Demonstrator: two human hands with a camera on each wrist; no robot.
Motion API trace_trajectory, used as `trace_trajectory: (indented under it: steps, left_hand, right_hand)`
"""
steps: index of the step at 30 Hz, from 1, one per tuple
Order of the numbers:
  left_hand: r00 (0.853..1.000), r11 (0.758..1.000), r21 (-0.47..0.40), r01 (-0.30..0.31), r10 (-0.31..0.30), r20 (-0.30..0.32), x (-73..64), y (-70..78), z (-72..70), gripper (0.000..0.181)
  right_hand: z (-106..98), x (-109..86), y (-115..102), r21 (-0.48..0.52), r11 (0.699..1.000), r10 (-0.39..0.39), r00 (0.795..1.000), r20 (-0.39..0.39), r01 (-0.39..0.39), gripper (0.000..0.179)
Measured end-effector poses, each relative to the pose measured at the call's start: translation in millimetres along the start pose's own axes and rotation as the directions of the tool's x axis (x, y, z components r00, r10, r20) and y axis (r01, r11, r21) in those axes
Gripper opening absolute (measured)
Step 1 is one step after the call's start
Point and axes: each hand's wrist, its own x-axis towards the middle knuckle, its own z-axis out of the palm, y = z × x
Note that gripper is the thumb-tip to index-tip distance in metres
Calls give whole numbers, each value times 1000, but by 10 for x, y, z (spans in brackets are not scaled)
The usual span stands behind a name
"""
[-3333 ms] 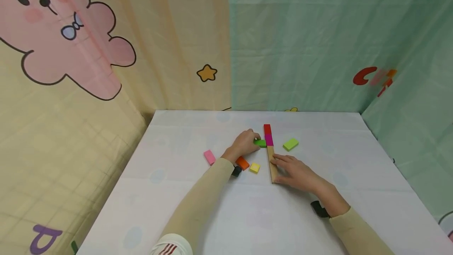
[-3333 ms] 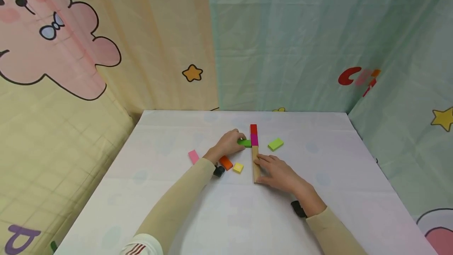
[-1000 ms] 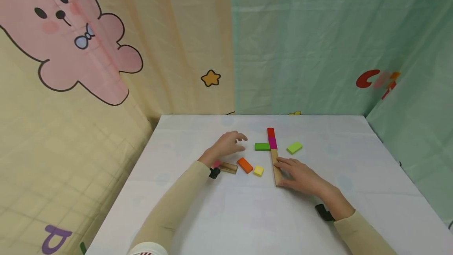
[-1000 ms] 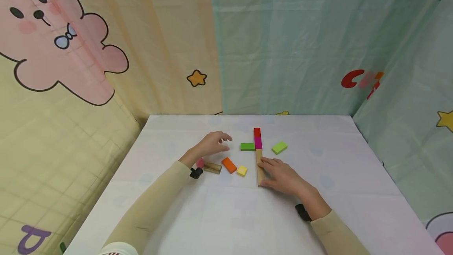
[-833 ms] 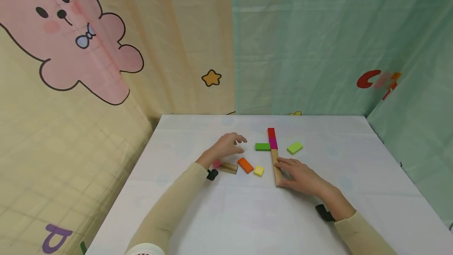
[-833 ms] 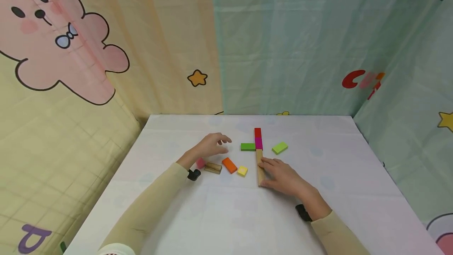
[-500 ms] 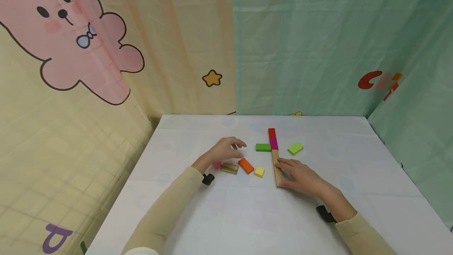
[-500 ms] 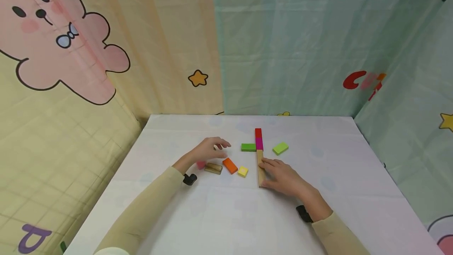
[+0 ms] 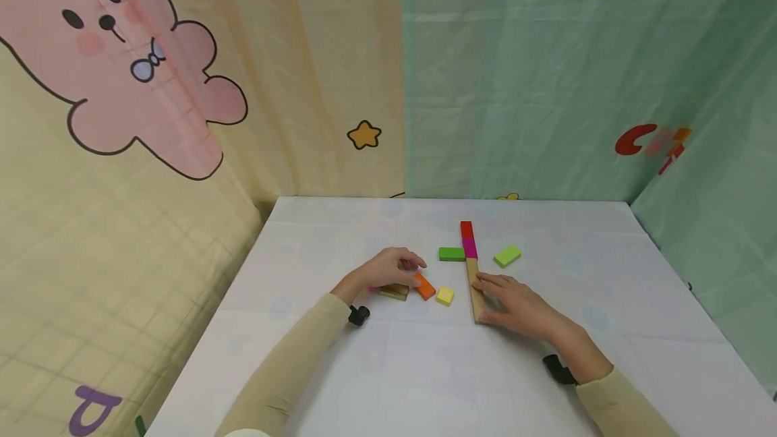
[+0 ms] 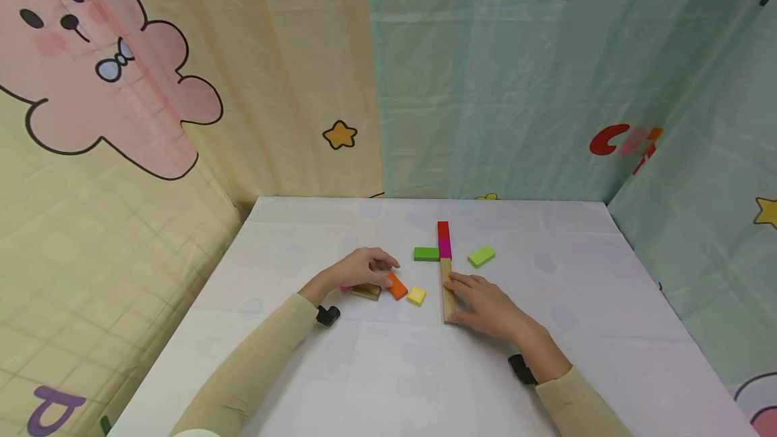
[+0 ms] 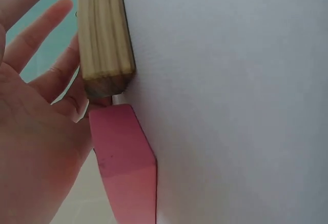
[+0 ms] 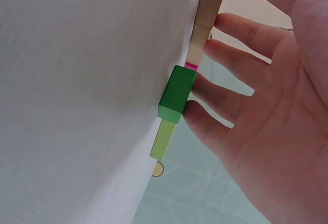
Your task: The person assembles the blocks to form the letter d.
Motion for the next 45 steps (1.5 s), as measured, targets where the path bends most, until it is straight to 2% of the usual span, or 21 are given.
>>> trace_trajectory:
  steps: [5,9,18,25,36,45]
  left_hand:
    - [999,999,39,-8,7,36,40,-26,46,32]
    - [999,997,69,-19,17,36,41,-14,73,27]
    - [1000,992,128,3,-5,15,55,40,75,19]
    - [999,984,169,52,-53,2,38,80,88,15]
    - [1000,982,191,-4,2,13,55,124,112,15]
    - [1000,986,162,-24,24,3,15,126,81,18]
  right_hand:
    - [-7,-3,2,-5,1000,2,1000,0,-2,69]
    - [-8,0,-7,-3,1000,-2,1000,2,2,70]
    - [3,0,-1,-13,1000,-6,1000,-12,6,70]
    - [12,10,-14,20,1000,-10,1000,1,10,71]
    - [34,-14,30,7,1000,-4,1000,1,4,71]
    - [24,11,20,7,1000,-10,1000,-12,10,71]
